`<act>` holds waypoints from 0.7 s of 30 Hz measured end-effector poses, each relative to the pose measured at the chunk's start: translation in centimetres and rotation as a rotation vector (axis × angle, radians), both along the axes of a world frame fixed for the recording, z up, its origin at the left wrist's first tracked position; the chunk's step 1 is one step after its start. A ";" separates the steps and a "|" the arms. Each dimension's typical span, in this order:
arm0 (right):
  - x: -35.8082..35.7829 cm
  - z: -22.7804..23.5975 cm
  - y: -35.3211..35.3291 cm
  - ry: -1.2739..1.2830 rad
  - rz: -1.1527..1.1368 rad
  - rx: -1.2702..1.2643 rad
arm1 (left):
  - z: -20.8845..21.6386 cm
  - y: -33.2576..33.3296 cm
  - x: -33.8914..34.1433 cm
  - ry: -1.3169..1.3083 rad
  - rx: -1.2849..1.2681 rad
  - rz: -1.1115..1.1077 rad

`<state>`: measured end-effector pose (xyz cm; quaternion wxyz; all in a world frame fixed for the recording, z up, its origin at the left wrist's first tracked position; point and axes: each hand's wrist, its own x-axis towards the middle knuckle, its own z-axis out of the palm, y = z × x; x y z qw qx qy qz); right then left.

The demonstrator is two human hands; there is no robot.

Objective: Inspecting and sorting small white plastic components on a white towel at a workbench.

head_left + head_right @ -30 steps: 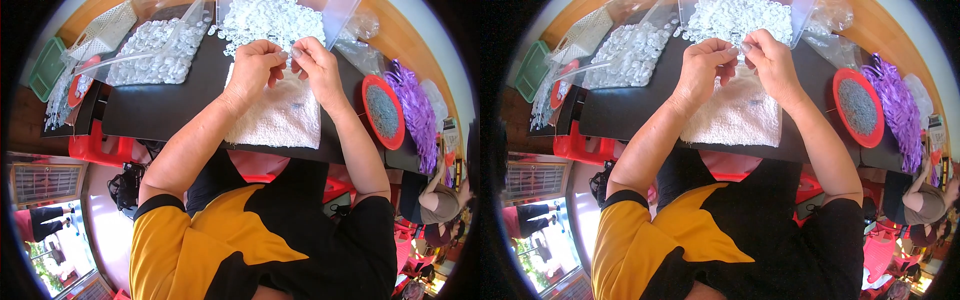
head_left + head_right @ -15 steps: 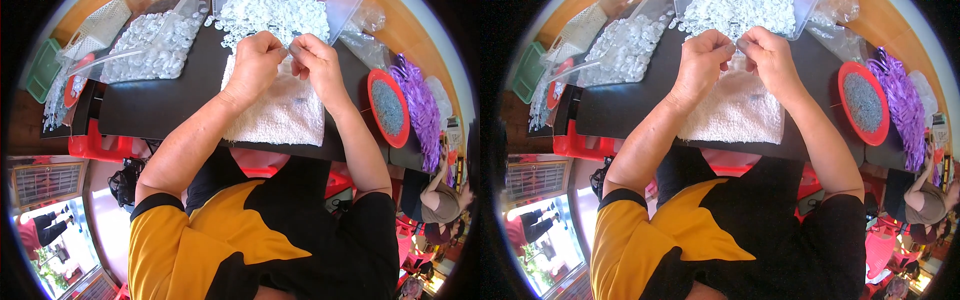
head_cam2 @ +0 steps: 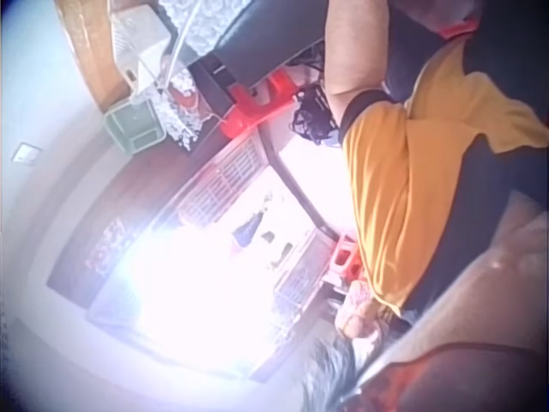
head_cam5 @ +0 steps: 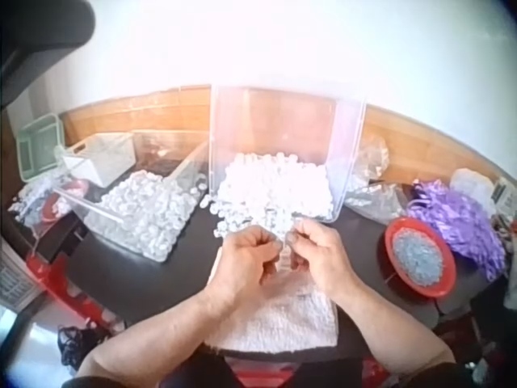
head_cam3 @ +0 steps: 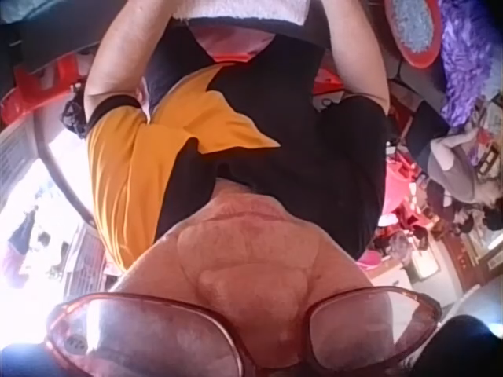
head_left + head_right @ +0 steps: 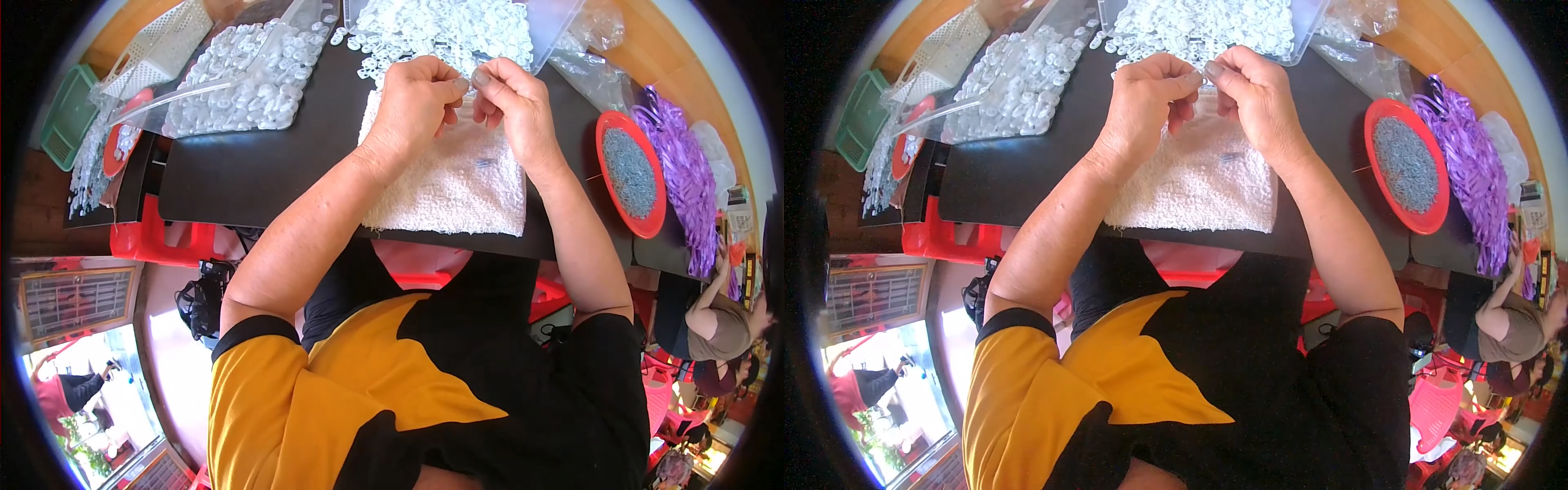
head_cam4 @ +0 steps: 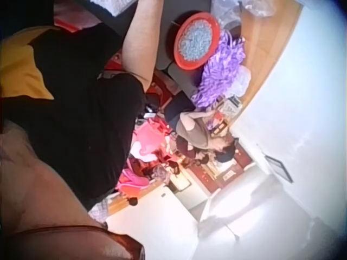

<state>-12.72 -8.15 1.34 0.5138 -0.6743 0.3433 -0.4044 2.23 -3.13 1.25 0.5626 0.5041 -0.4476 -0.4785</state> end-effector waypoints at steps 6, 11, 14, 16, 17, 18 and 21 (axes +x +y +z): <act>-0.3 0.2 0.1 0.080 0.005 -0.053 | -0.2 0.0 -0.1 0.012 0.003 -0.023; 0.0 0.0 0.2 0.052 -0.035 -0.022 | -0.3 0.0 -0.2 -0.024 -0.003 -0.022; 0.1 -0.1 0.4 -0.052 -0.013 0.087 | -0.3 0.0 -0.3 -0.044 -0.014 -0.020; 0.1 -0.1 0.4 -0.064 -0.012 0.104 | -0.1 0.2 -0.3 -0.034 -0.013 -0.025; 0.1 -0.2 0.3 -0.078 -0.011 0.121 | -0.2 0.1 -0.3 -0.033 -0.014 -0.024; 0.2 -0.2 0.4 -0.077 -0.010 0.121 | -0.2 0.1 -0.3 -0.026 -0.008 -0.030; 0.4 -0.3 0.6 -0.083 -0.037 0.126 | -0.2 0.1 -0.3 -0.017 0.006 -0.037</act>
